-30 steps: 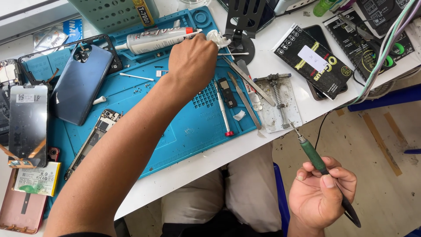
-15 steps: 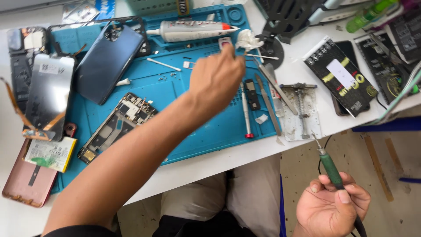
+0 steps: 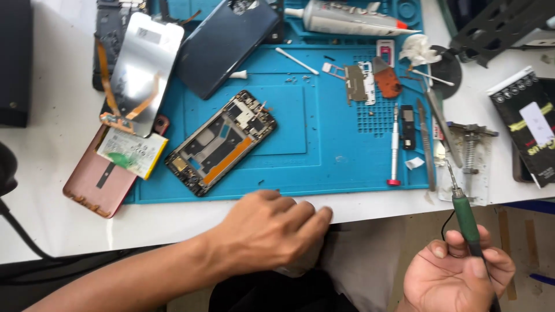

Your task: Repairing a mobile phone by soldering components on the motherboard and using a specialized machine.

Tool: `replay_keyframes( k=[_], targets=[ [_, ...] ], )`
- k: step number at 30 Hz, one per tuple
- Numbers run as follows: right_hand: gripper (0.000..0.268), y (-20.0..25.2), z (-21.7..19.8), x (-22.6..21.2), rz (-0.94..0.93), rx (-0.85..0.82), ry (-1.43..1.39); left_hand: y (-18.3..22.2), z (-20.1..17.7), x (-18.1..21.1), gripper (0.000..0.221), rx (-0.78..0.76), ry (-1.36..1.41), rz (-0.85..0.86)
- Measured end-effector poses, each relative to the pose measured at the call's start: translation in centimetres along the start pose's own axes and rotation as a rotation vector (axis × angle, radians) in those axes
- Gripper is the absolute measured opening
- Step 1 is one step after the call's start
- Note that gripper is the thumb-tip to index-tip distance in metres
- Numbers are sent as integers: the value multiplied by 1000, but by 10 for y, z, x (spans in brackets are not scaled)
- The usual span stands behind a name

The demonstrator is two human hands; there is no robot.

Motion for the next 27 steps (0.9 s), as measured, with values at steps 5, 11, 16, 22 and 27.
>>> replay_keyframes(
  k=[5,11,16,22,27],
  targets=[
    [37,10,30,11,124,-72,-112,41,-35,-49,2,64,-137,-156],
    [33,14,61,30,191,-160,-260,75,-43,-122,24,-129,-289,-546],
    [25,17,73,45,226,-128,-241,71,-34,-146,29,-119,-314,-638],
    [26,23,80,60,265,-159,-275,57,-18,-151,30,-100,-266,-632],
    [27,22,79,65,262,-187,-269,57,-6,-154,27,-181,-355,-629]
  ],
)
Point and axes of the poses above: each hand's wrist, its own y-axis away from the middle knuckle, its own z-axis out of the palm, x = y × z, the point moved 10 cm from there along -y, towards the middle knuckle, and after that the axes turned 11 degrees about z, right-handed, at the moved point
